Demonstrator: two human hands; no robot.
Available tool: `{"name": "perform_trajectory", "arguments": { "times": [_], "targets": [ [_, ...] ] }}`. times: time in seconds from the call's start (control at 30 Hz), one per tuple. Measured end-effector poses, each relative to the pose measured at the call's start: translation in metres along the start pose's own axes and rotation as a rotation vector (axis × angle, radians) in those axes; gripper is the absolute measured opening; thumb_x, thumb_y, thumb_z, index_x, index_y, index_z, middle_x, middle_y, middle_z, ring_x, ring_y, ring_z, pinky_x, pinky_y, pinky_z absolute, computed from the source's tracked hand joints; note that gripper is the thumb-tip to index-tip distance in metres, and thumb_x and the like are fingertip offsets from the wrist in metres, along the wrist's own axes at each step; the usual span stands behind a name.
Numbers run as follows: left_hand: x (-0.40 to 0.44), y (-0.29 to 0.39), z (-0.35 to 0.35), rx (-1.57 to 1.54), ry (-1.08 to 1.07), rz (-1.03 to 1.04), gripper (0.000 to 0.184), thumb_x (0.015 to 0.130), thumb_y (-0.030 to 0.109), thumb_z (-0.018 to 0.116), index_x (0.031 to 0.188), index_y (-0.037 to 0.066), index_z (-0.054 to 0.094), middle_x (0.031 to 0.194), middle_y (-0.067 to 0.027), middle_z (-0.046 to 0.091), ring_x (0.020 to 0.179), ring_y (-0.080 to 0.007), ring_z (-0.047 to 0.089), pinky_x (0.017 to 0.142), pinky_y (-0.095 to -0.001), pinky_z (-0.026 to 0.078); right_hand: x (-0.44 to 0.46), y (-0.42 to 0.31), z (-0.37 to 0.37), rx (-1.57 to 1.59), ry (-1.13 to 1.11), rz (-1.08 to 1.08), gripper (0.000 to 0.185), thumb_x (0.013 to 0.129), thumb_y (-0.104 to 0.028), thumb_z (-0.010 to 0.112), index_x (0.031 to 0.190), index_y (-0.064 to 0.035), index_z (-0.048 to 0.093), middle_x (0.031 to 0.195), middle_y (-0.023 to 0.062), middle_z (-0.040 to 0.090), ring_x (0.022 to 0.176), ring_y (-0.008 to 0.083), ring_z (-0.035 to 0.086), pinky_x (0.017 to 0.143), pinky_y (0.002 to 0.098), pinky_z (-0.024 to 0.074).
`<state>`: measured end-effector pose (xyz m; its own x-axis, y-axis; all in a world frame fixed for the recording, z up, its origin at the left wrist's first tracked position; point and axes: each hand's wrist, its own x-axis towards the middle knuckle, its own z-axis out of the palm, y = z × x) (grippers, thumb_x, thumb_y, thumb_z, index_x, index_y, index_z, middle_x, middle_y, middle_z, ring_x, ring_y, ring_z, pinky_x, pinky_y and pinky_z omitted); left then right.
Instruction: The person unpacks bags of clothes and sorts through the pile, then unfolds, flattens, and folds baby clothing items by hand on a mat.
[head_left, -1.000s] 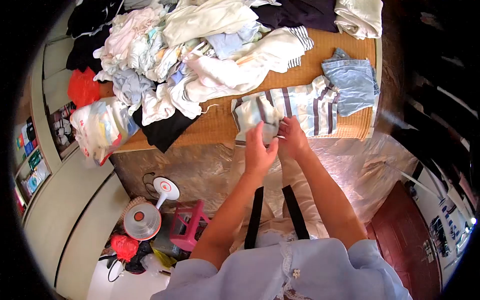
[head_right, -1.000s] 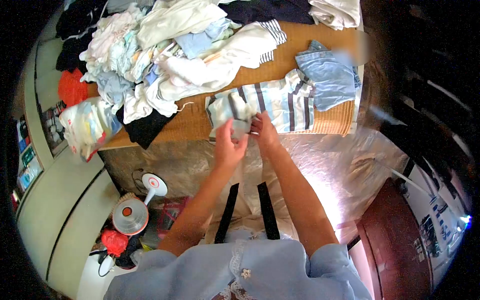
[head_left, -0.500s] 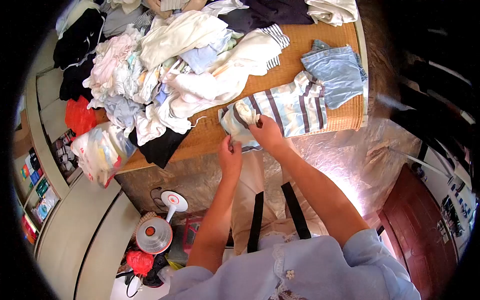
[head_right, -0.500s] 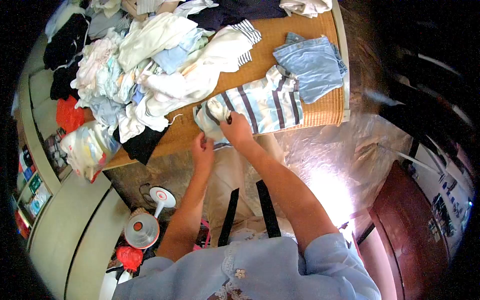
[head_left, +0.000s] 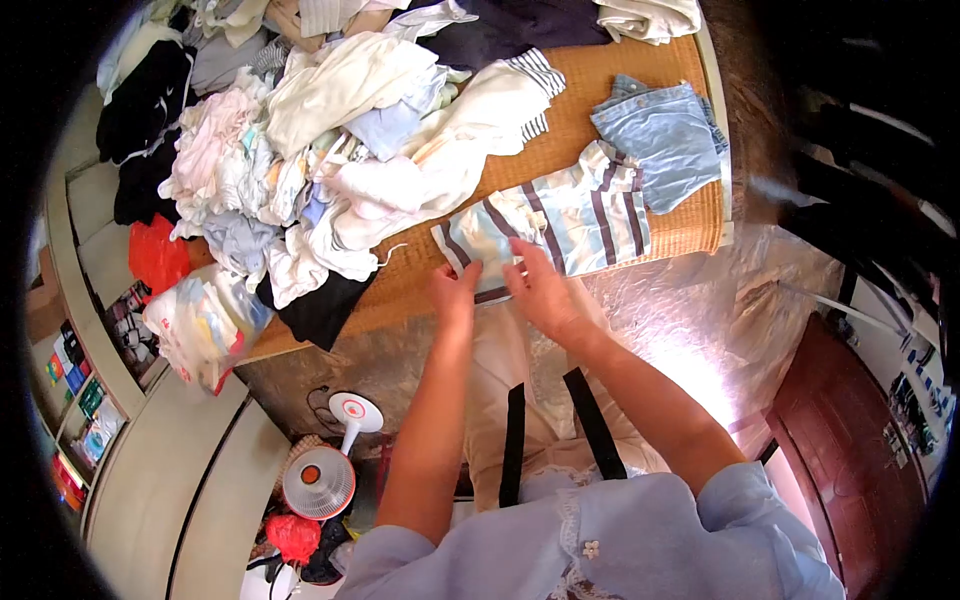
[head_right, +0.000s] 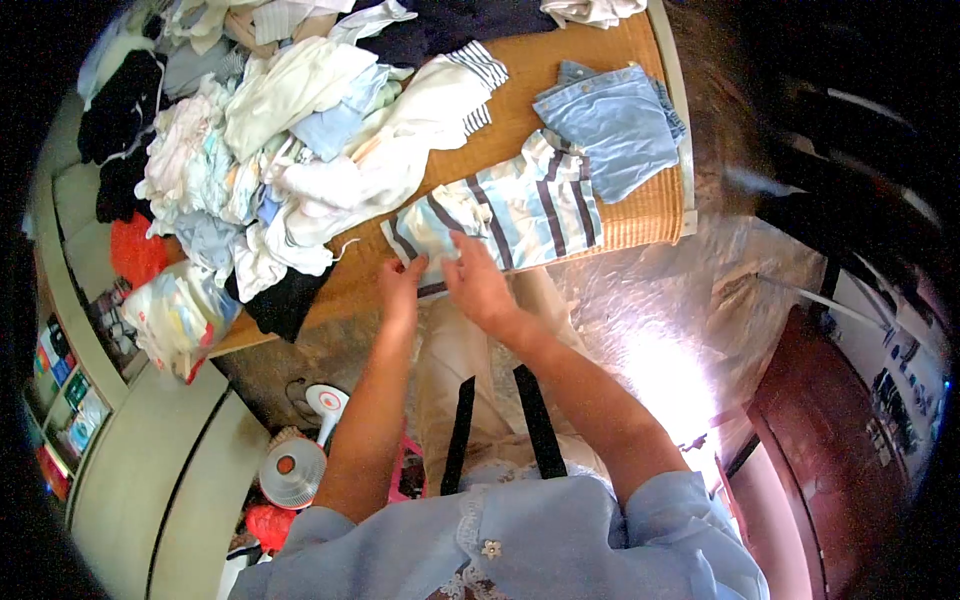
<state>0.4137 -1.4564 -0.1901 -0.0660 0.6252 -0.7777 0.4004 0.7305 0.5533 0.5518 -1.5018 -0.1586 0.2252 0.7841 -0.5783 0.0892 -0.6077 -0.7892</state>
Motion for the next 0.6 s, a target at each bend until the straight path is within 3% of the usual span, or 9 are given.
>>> {"name": "perform_trajectory", "arguments": {
  "times": [0.1,0.2,0.23,0.33,0.37,0.4,0.47,0.5,0.6],
  "targets": [
    [0.004,-0.008,0.004,-0.253,0.066,-0.056,0.027,0.071,0.013,0.062,0.09,-0.006,0.056,0.087,-0.0102,0.061,0.078,-0.0145,0.055,0.067,-0.0285,0.044,0.002,0.016,0.017,0.043,-0.017,0.043,0.051,0.087,-0.027,0.045,0.128,0.0024,0.033,0.121,0.0257,0.043,0.11,0.0367,0.044,0.093,0.0365,0.0358],
    [-0.016,-0.008,0.003,-0.335,0.159,0.168,0.022,0.073,0.008,0.059,0.092,-0.004,0.053,0.088,-0.0105,0.059,0.079,-0.0145,0.055,0.067,-0.029,0.044,0.005,0.01,0.019,0.326,-0.103,0.165,0.054,0.088,-0.033,0.045,0.129,-0.0005,0.033,0.123,0.0228,0.044,0.114,0.0336,0.043,0.094,0.0339,0.0336],
    [-0.023,-0.001,-0.002,-0.126,0.18,0.238,0.019,0.075,0.005,0.057,0.091,-0.003,0.05,0.091,-0.0102,0.056,0.079,-0.0142,0.054,0.067,-0.0291,0.044,0.006,0.009,0.018,0.352,-0.187,0.227,0.055,0.089,-0.041,0.039,0.129,-0.0037,0.035,0.122,0.0177,0.047,0.11,0.0294,0.046,0.093,0.0335,0.0342],
    [-0.052,0.024,0.005,-0.091,0.205,0.347,0.02,0.076,0.008,0.059,0.089,-0.003,0.049,0.092,-0.0092,0.053,0.076,-0.0154,0.054,0.068,-0.0302,0.044,0.012,0.003,0.007,0.717,-0.33,0.4,0.06,0.09,-0.049,0.03,0.131,-0.0062,0.034,0.124,0.0124,0.045,0.104,0.0225,0.047,0.091,0.0323,0.0343],
    [-0.062,0.037,0.009,0.066,0.198,0.344,0.02,0.074,0.009,0.062,0.085,-0.002,0.049,0.091,-0.0104,0.049,0.077,-0.0196,0.052,0.069,-0.0341,0.043,0.014,-0.001,0.001,0.781,-0.352,0.464,0.064,0.089,-0.054,0.024,0.131,-0.0079,0.034,0.124,0.0131,0.045,0.106,0.0226,0.046,0.093,0.0344,0.0316],
    [-0.049,0.014,0.016,0.128,0.233,0.479,0.021,0.072,0.009,0.063,0.083,-0.001,0.049,0.086,-0.0129,0.048,0.08,-0.0263,0.049,0.07,-0.0384,0.04,0.015,-0.004,-0.007,0.831,-0.334,0.476,0.063,0.089,-0.054,0.024,0.131,-0.008,0.035,0.123,0.0134,0.045,0.105,0.0224,0.046,0.094,0.0341,0.0312],
    [-0.061,0.041,0.037,0.281,0.208,0.61,0.021,0.07,0.008,0.064,0.082,-0.001,0.048,0.086,-0.0154,0.046,0.084,-0.0311,0.045,0.072,-0.0397,0.037,0.014,-0.005,-0.026,0.927,-0.294,0.504,0.062,0.089,-0.053,0.024,0.131,-0.0082,0.035,0.123,0.014,0.046,0.105,0.022,0.047,0.095,0.0336,0.0305],
    [-0.065,0.051,0.048,0.299,0.145,0.61,0.021,0.07,0.007,0.063,0.08,0.0,0.047,0.089,-0.0159,0.045,0.086,-0.032,0.045,0.074,-0.0393,0.037,0.015,0.006,-0.033,0.962,-0.277,0.483,0.06,0.089,-0.053,0.024,0.129,-0.0097,0.038,0.117,0.0131,0.049,0.099,0.0217,0.048,0.091,0.0328,0.033],
    [-0.066,0.061,0.086,0.342,0.087,0.707,0.02,0.071,0.008,0.062,0.079,0.0,0.045,0.094,-0.0169,0.045,0.089,-0.0327,0.044,0.078,-0.0398,0.037,0.016,0.009,-0.063,0.942,-0.171,0.453,0.06,0.09,-0.052,0.026,0.128,-0.008,0.041,0.11,0.0122,0.052,0.098,0.0208,0.048,0.09,0.0334,0.0349]
  ]
}}
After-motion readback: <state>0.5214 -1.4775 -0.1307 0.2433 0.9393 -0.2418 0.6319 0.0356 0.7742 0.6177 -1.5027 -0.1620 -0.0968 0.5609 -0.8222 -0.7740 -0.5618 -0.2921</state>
